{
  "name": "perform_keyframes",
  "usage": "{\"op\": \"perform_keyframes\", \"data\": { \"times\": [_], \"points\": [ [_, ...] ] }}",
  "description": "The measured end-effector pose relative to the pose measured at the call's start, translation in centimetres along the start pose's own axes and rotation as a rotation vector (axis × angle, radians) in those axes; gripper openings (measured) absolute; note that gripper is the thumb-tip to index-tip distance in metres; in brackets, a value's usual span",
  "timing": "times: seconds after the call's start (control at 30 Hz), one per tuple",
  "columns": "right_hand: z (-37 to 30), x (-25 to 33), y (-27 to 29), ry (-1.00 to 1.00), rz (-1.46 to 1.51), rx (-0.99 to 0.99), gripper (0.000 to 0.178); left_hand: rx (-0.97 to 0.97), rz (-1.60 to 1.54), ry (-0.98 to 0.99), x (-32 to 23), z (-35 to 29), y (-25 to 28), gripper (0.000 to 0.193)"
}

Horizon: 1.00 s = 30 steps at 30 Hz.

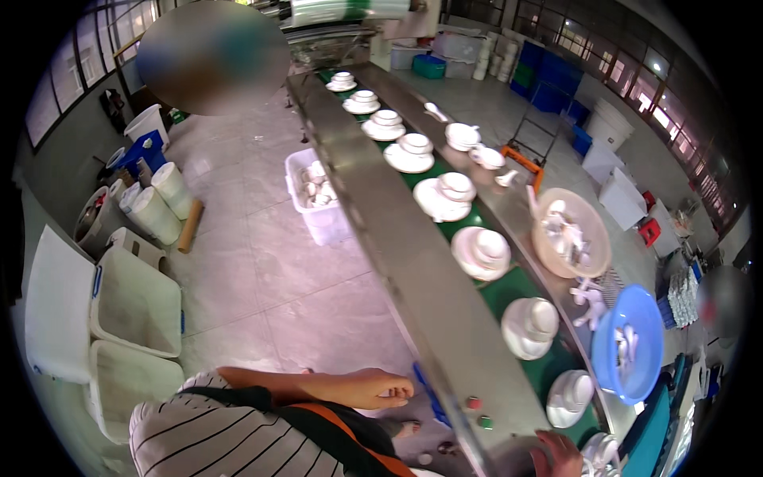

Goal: The person picks up spoons from a large container and places them into a metal bowl, then moves to a conveyor belt to place individual spoons onto plates. They operate a packaging machine by touching a control screen and adjusting the plastic film wrapping over the items moving on the belt.

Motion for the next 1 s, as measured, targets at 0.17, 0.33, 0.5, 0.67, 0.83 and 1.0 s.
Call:
{"op": "perform_keyframes", "data": {
  "times": [0.17,0.33,0.5,0.67,0.83,1.0],
  "points": [
    [12.8,13.5,-15.2,0.107,0.755,0.470,0.024,-0.318,0.006,0.215,6.6,-14.5,8.2,0.021],
    [21.2,29.6,-28.4,0.364,0.944,0.576,0.027,-0.496,-0.294,0.223,8.9,-22.2,15.5,0.018],
    [27.9,38.1,-35.2,0.173,1.277,0.577,0.029,-0.704,-0.449,0.211,12.4,-25.7,25.4,0.016],
    [38.4,41.1,-42.9,0.238,1.113,0.787,0.030,-0.622,-0.337,0.241,19.1,-27.3,35.8,0.021],
    [52.7,52.2,-51.3,0.378,1.149,0.820,0.025,-0.805,0.024,0.506,26.6,-33.9,48.0,0.027],
    [66.0,71.6,-54.1,0.917,0.965,0.838,0.026,-1.230,-0.238,0.637,31.4,-43.1,57.9,0.022]
  ]
}}
Point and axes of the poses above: each hand's wrist, its own z-axis towards the middle knuckle, its own y-axis out of the back of the hand, x = y × z, the point moved 2 cm from there along z, towards the middle knuckle, and after that the axes turned 6 degrees about y, right-handed, at the moved point
